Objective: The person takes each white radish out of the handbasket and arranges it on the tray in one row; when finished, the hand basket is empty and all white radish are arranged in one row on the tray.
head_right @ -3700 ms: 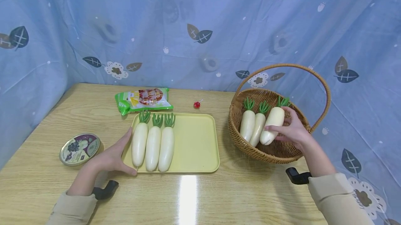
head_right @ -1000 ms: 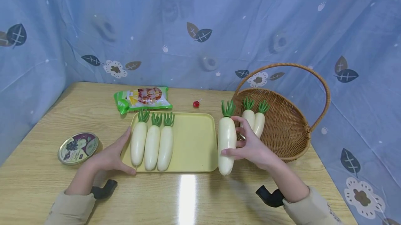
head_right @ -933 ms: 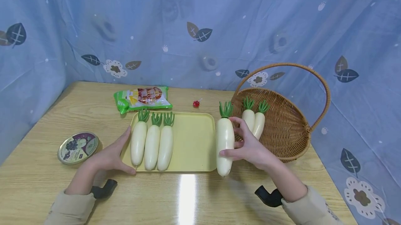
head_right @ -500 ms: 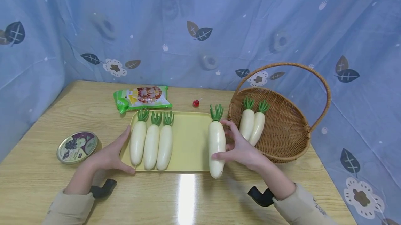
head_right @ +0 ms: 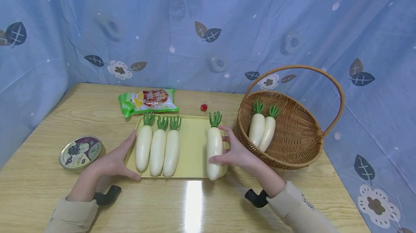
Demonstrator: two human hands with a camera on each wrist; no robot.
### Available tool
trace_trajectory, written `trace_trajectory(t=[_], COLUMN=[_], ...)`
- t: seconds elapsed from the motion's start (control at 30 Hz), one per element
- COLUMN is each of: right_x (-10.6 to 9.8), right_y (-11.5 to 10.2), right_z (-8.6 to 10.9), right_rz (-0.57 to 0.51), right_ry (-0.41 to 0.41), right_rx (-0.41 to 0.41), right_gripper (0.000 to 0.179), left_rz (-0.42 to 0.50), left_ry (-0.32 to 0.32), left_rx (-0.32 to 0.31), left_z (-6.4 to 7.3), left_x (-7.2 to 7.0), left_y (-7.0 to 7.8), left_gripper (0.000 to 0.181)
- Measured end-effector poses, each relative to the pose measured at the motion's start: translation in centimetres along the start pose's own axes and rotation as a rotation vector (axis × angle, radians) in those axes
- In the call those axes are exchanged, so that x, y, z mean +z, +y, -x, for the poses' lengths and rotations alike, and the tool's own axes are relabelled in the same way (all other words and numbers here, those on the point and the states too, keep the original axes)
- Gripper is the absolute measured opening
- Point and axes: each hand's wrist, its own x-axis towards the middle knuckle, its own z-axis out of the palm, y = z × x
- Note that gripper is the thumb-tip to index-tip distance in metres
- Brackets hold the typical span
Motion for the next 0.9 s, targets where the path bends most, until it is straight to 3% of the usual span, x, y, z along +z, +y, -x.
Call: trace_trajectory(t=[0.53, 0.9], right_x=[1.7, 2.9], right_y=[1.6, 2.0], right_z=[-3.5, -5.3], right_rz=[-0.081, -0.051], right_ry=[-0.044, -0.039], right_rx=[0.045, 0.075], right_gripper=[0.097, 0.096], left_rz=[-0.017, 0.004], left_ry=[0.014, 0.010], left_rx=[0.017, 0.016], left_z=[-0.1, 0.0], left_x=[0.1, 0.1], left_y=[-0.2, -0.2], left_gripper=[0.147, 0.147])
